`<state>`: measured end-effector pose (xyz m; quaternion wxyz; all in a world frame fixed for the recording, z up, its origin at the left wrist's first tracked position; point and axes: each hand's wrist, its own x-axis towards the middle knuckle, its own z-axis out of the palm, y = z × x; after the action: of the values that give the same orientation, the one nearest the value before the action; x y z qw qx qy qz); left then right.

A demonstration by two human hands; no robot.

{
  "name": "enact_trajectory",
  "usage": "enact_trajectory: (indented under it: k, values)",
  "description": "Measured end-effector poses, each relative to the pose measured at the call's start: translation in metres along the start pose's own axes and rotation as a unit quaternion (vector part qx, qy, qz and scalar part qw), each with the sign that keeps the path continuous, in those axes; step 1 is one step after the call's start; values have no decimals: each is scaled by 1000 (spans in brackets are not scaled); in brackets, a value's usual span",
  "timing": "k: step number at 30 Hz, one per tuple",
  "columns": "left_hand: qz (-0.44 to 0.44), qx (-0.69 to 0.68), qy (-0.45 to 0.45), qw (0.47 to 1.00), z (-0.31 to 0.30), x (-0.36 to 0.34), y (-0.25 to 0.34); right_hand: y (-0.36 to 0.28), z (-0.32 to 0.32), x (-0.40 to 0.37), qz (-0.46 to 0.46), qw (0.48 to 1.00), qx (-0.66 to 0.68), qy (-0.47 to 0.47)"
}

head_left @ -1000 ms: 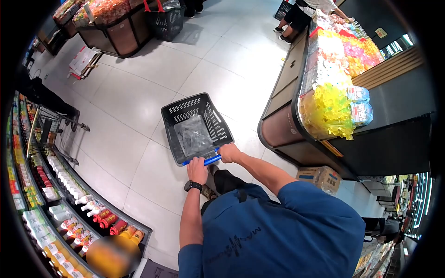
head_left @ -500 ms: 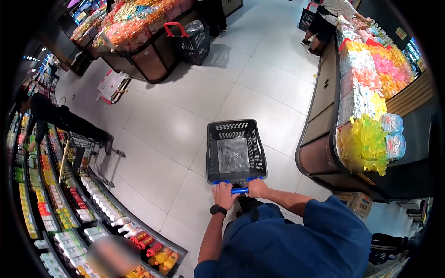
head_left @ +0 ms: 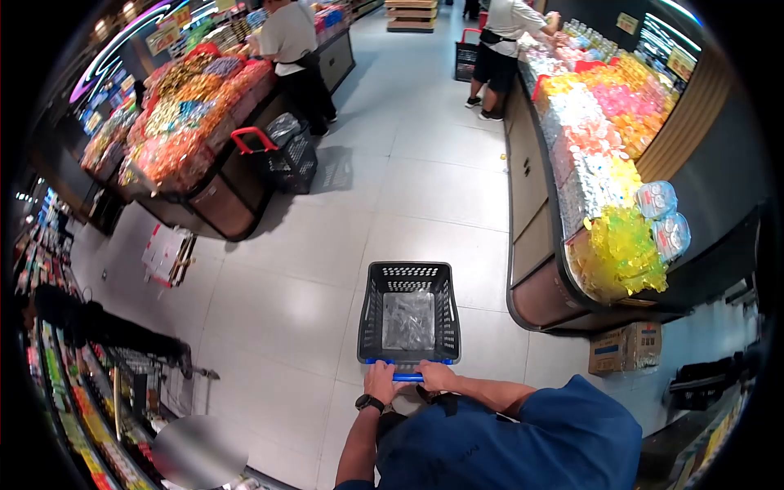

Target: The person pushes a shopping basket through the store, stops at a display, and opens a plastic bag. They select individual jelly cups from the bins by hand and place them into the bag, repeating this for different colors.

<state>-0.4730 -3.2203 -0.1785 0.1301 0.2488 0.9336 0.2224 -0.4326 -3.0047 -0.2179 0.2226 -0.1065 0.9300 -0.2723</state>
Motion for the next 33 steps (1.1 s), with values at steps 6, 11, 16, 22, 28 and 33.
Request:
enact_trajectory:
  k: [6,11,16,22,28,33]
  values:
    - [110,52,-19,992,-23,45,-52,-33,1,36,121,991,26,-39]
    - [207,118,-66,969,-34,63,-79,-68,14,41,211,974,44,72]
    - [243,100,-76,962,-28,66,-79,-93,21,31,319,927,-56,190]
    - [221,84,-161,958,-27,73,-68,-86,19,30,386,882,-41,267]
    - [221,41,-185,957,-20,110,-56,-38,6,44,338,905,-74,247]
    - [232,19,-147,961,-21,159,-55,-16,-37,76,333,910,-81,233]
